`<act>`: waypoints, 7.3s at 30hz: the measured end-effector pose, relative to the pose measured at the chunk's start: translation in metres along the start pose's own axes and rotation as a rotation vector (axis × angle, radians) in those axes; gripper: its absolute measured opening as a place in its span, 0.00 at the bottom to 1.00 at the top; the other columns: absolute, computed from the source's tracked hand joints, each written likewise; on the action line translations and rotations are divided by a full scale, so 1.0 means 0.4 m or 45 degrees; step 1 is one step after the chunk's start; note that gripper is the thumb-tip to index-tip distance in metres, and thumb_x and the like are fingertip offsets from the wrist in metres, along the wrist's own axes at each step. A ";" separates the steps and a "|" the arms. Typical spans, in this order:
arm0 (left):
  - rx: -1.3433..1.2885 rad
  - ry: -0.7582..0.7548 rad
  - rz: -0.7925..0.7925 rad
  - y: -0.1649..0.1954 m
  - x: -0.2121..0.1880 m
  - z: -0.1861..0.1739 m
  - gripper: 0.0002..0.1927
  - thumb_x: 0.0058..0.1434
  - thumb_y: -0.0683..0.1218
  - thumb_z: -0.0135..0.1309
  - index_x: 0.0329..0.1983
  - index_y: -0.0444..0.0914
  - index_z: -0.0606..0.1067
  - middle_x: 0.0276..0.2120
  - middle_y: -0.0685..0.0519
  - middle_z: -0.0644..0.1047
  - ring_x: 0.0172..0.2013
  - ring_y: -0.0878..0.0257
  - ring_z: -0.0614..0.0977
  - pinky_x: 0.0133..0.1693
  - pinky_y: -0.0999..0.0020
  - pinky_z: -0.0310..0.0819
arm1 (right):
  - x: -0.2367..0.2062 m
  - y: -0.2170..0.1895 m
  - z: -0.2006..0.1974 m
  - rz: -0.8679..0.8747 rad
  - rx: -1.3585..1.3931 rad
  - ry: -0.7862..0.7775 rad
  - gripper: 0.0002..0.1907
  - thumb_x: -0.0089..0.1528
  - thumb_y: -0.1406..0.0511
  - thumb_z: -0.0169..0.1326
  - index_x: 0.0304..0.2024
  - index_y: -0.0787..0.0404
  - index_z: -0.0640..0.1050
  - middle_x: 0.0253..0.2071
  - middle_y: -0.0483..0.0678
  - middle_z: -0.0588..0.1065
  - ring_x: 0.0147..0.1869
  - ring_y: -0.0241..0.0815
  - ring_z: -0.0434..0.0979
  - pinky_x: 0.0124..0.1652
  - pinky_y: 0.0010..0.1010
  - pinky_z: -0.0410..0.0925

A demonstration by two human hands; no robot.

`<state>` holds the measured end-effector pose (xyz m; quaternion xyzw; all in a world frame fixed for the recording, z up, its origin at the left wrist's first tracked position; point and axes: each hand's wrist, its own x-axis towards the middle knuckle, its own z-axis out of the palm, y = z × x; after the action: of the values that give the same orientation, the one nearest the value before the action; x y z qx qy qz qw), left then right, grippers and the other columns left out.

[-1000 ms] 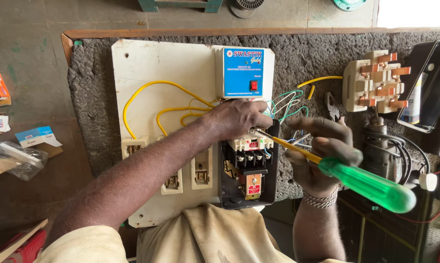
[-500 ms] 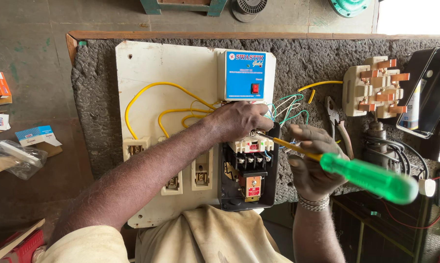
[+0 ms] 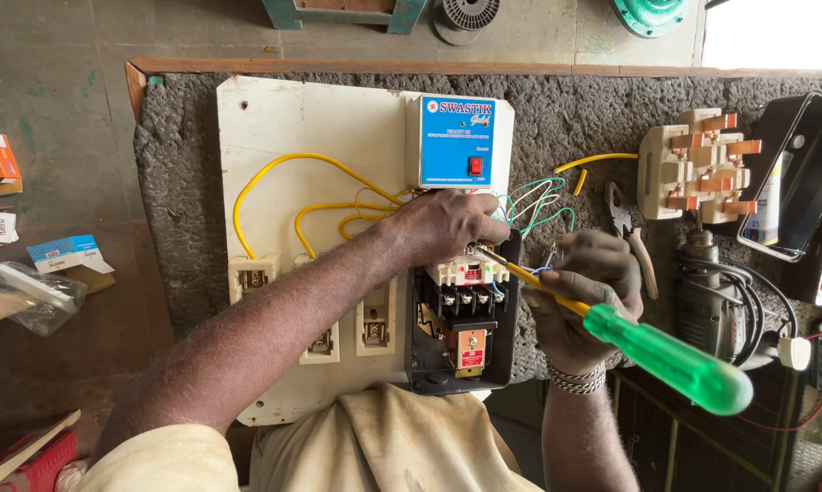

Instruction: The person connects yellow, green and white wires to the terminals of a contactor and overload relay mounted in a black enclosure on a workbench, using a screwdriver to loosen and tighten the terminal screws. They route the wires to a blue control unit on the board and press its red button, appearing to test the connections.

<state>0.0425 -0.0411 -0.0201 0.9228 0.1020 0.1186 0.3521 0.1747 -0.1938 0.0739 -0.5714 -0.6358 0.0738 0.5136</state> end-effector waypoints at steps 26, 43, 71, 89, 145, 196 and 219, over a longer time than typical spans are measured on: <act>-0.036 0.079 0.025 -0.003 0.002 0.006 0.11 0.64 0.39 0.50 0.38 0.47 0.81 0.35 0.49 0.76 0.39 0.55 0.84 0.38 0.61 0.81 | 0.014 -0.031 -0.028 0.148 -0.156 -0.180 0.11 0.74 0.62 0.52 0.58 0.56 0.76 0.46 0.42 0.83 0.66 0.45 0.72 0.64 0.38 0.66; 0.046 0.131 0.094 0.001 -0.010 -0.003 0.11 0.58 0.35 0.50 0.33 0.45 0.77 0.37 0.52 0.70 0.37 0.58 0.83 0.34 0.63 0.81 | -0.036 0.097 -0.102 0.139 0.410 0.517 0.15 0.74 0.68 0.56 0.61 0.67 0.71 0.41 0.56 0.79 0.36 0.45 0.81 0.37 0.37 0.78; 0.363 -0.091 0.117 0.041 0.021 -0.032 0.10 0.56 0.38 0.54 0.35 0.48 0.77 0.38 0.49 0.70 0.37 0.54 0.83 0.34 0.55 0.78 | -0.221 0.142 -0.149 0.387 0.420 0.580 0.17 0.71 0.68 0.60 0.59 0.70 0.72 0.57 0.56 0.75 0.41 0.39 0.80 0.36 0.34 0.79; 0.336 -0.200 0.136 0.039 0.031 -0.050 0.11 0.58 0.34 0.51 0.35 0.44 0.76 0.38 0.49 0.70 0.40 0.55 0.82 0.36 0.60 0.80 | -0.292 0.180 -0.204 0.473 0.371 0.703 0.18 0.70 0.69 0.62 0.58 0.69 0.72 0.55 0.56 0.74 0.44 0.40 0.81 0.37 0.36 0.79; 0.264 -0.205 0.185 0.037 0.028 -0.060 0.15 0.55 0.36 0.52 0.43 0.46 0.77 0.52 0.38 0.72 0.44 0.46 0.82 0.40 0.55 0.80 | -0.218 0.233 -0.151 0.504 0.221 0.896 0.16 0.71 0.64 0.51 0.61 0.57 0.70 0.38 0.50 0.75 0.29 0.34 0.74 0.28 0.28 0.70; 0.247 -0.066 0.087 0.043 0.012 -0.050 0.03 0.58 0.41 0.54 0.34 0.43 0.74 0.35 0.51 0.72 0.41 0.54 0.83 0.36 0.56 0.79 | -0.023 0.178 -0.030 0.506 0.168 -0.797 0.28 0.56 0.51 0.56 0.52 0.58 0.85 0.82 0.65 0.37 0.87 0.64 0.38 0.76 0.54 0.46; 0.193 -0.166 -0.006 0.044 0.028 -0.041 0.09 0.63 0.40 0.49 0.36 0.45 0.79 0.34 0.48 0.74 0.38 0.50 0.82 0.38 0.54 0.79 | -0.005 0.155 -0.029 0.457 0.097 -0.845 0.29 0.53 0.52 0.59 0.54 0.59 0.84 0.81 0.66 0.38 0.85 0.66 0.39 0.75 0.53 0.50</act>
<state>0.0501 -0.0408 0.0053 0.9523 0.0897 0.0493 0.2876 0.2231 -0.1805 0.0360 -0.5991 -0.6542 0.3673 0.2796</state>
